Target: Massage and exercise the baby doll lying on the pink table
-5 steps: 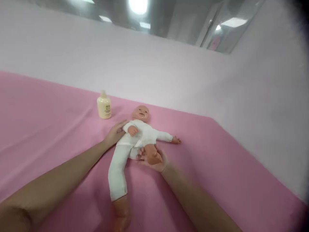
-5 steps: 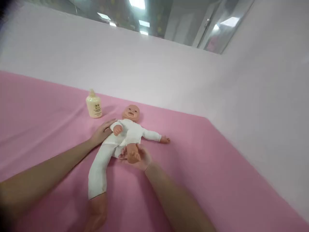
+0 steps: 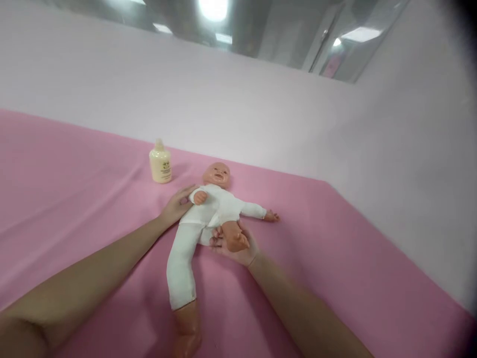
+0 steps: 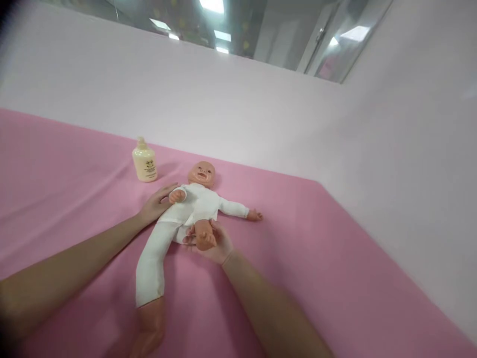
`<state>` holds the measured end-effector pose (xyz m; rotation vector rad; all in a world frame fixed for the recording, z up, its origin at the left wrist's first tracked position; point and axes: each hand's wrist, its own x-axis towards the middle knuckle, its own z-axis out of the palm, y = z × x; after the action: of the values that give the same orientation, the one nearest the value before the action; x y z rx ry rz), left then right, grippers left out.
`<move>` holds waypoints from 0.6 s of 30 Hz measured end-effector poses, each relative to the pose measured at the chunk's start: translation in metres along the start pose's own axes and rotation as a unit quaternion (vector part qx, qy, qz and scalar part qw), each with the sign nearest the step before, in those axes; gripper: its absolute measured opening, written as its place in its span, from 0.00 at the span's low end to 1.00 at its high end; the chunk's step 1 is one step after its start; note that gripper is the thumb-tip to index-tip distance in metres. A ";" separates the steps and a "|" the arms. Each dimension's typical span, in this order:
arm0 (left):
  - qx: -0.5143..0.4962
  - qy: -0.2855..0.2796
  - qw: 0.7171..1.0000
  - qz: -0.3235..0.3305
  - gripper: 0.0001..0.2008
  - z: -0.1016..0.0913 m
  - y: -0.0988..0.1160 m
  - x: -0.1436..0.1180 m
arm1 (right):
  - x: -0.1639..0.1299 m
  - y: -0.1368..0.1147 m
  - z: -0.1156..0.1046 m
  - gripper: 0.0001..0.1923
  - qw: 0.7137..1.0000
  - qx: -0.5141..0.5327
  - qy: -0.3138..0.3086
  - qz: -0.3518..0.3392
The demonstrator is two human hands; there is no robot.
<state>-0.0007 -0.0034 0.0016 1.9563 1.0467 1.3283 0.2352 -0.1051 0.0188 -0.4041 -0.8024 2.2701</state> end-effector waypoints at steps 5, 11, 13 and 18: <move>-0.008 0.001 1.000 -0.007 0.26 0.000 0.002 -0.001 | -0.001 0.001 0.002 0.28 1.000 -0.005 -0.002 -0.002; -0.033 0.009 0.999 -0.038 0.25 0.000 0.007 -0.001 | 0.000 0.000 0.004 0.28 0.999 -0.033 0.000 0.001; -0.053 0.024 0.997 -0.057 0.25 0.001 0.011 -0.002 | 0.000 0.000 0.003 0.28 0.999 -0.041 -0.016 0.000; -0.126 0.090 0.975 -0.161 0.21 0.004 0.013 0.000 | 0.001 0.008 -0.003 0.30 0.987 -0.049 -0.155 0.012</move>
<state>0.0070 -0.0103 0.0105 1.4339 1.1597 1.3937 0.2319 -0.1073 0.0115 -0.1032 -1.0728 2.3558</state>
